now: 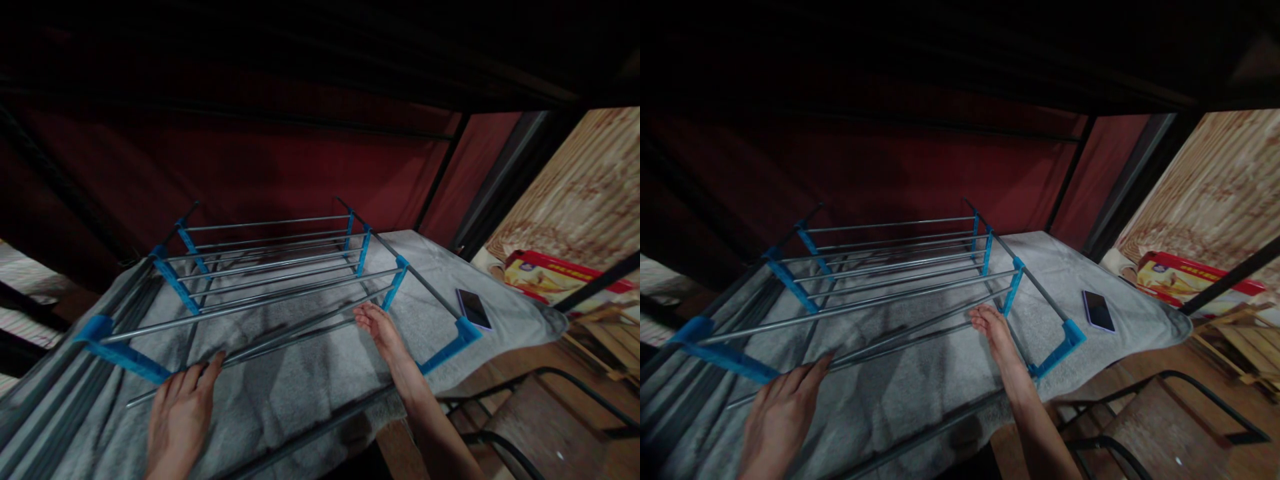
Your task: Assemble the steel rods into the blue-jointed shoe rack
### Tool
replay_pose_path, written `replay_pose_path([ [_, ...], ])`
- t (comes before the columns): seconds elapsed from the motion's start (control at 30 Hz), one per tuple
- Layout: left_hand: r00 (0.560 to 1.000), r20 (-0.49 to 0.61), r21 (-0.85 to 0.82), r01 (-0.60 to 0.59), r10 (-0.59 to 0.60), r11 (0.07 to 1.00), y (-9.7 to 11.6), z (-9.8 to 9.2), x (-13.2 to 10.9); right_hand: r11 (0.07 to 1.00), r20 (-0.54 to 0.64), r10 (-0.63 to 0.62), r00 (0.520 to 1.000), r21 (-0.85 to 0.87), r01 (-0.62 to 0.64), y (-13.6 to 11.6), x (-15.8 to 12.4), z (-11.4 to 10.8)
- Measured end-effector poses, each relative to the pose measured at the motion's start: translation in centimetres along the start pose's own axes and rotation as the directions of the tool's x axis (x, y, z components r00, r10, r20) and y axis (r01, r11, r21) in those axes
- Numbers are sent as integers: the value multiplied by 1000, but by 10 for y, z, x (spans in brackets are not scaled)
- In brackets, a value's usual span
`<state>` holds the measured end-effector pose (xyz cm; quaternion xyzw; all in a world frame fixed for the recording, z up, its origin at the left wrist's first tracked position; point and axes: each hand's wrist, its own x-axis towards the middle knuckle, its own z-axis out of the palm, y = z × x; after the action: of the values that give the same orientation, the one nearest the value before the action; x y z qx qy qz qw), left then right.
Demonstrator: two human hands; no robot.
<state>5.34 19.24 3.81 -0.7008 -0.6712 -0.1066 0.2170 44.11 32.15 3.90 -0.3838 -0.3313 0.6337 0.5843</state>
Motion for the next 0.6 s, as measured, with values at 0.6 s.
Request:
replay_pose_path([
  [0.6,988,-155,12,-1,2,1000,3,-13,18,985,18,74,997,-158,-70,9,-5,9],
])
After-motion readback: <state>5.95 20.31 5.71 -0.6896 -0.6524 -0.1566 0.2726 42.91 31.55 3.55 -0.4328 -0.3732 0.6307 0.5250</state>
